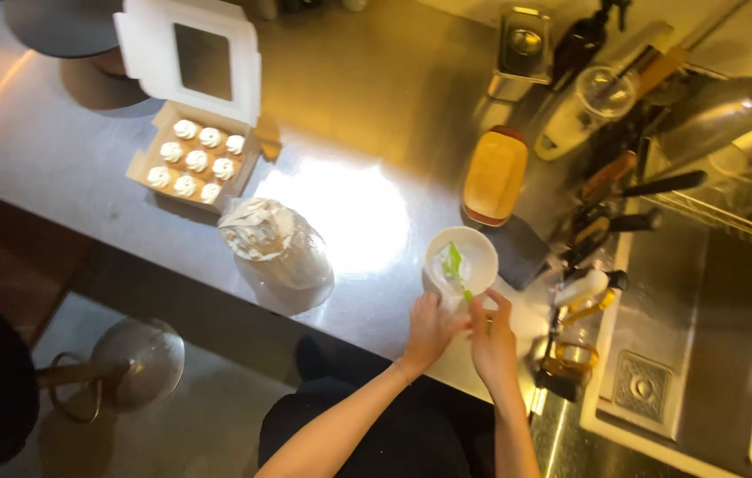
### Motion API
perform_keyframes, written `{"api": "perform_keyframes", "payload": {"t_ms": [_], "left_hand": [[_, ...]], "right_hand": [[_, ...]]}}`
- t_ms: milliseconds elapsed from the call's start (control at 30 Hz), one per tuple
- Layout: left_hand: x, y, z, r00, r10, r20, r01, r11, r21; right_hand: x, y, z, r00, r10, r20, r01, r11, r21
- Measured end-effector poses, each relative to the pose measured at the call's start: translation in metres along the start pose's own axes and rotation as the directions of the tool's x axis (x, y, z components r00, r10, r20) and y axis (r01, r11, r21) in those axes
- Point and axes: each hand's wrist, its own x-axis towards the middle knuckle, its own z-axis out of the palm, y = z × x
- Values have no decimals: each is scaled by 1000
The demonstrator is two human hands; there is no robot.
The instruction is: Pipe cream into cream puffs and place the box in the refrigerator.
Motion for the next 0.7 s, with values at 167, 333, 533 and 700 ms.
{"api": "perform_keyframes", "payload": {"t_ms": [167,333,533,700], "left_hand": [[-21,-20,-90,959,-147,241,199,958,-208],[-36,-104,-269,864,-467,190,474,623,-622],[78,-179,-344,812,-579,-67,267,472,-840],[136,-151,-358,707,-383,595,532,-267,-804]], "right_hand": [[-28,-45,-22,838,-425,-341,332,894,-300],[-85,-28,55,898,-344,-274,403,894,197],[-57,-45,227,744,111,658,-621,476,622],[14,32,310,837,236,494,-536,172,826]]}}
